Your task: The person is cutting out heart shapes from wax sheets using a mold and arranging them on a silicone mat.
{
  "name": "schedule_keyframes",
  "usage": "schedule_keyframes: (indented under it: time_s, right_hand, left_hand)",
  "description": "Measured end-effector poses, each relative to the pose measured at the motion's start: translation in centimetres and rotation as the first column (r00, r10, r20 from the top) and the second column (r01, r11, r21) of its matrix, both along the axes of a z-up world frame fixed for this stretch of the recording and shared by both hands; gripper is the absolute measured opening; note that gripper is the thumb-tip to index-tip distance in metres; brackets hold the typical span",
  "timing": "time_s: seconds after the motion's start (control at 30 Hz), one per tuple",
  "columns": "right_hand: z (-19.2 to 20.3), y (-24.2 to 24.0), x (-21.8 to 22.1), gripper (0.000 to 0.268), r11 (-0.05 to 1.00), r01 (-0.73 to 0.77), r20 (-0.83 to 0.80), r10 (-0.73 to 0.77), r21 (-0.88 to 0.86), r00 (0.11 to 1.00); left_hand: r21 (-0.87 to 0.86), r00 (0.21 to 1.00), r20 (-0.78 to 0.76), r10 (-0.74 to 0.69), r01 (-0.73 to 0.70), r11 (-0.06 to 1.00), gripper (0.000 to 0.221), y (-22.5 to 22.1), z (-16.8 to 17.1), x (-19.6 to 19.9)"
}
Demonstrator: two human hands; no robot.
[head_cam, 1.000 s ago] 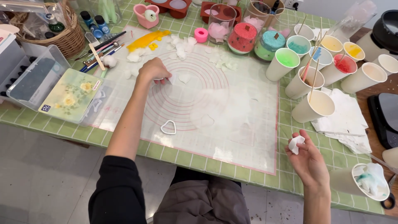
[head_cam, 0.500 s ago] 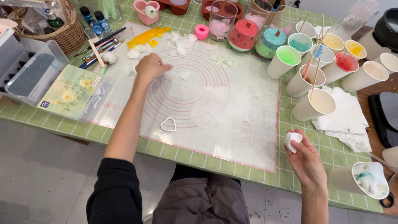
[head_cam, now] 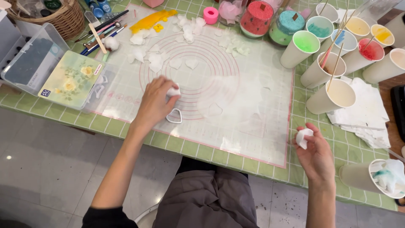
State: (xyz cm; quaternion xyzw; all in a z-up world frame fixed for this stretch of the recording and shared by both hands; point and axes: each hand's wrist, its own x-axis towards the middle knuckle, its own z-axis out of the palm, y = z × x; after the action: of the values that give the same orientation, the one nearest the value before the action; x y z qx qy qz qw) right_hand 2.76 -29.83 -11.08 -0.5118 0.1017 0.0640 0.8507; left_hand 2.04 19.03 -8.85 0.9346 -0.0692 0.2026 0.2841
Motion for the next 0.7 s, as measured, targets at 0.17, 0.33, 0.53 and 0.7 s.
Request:
schedule_keyframes:
  time_s: [0.17, 0.33, 0.53, 0.7]
  right_hand:
    - [-1.5, -1.4, 0.1, 0.041, 0.991, 0.038, 0.042, -0.043, 0.125, 0.998]
    - [-0.2, 0.0, -0.6, 0.034, 0.964, 0.079, 0.02, -0.087, 0.253, 0.996]
    - [-1.1, 2.7, -0.3, 0.016, 0.891, 0.024, 0.105, 0.027, -0.453, 0.994]
    - [-0.2, 6.2, 0.5, 0.013, 0.706, -0.007, 0.209, 0.219, -0.708, 0.953]
  left_hand:
    - [-0.001, 0.952, -0.304, 0.02, -0.021, 1.0, 0.051, -2.3, 2.5, -4.5]
    - [0.006, 0.945, -0.326, 0.037, -0.037, 0.999, 0.048, -2.8, 1.7, -4.9]
    - [-0.349, 0.89, -0.386, -0.245, 0.105, 0.931, 0.06, -7.3, 4.4, -2.5]
    - [-0.252, 0.87, -0.167, -0.463, 0.416, 0.874, 0.059, -12.4, 2.5, 2.1]
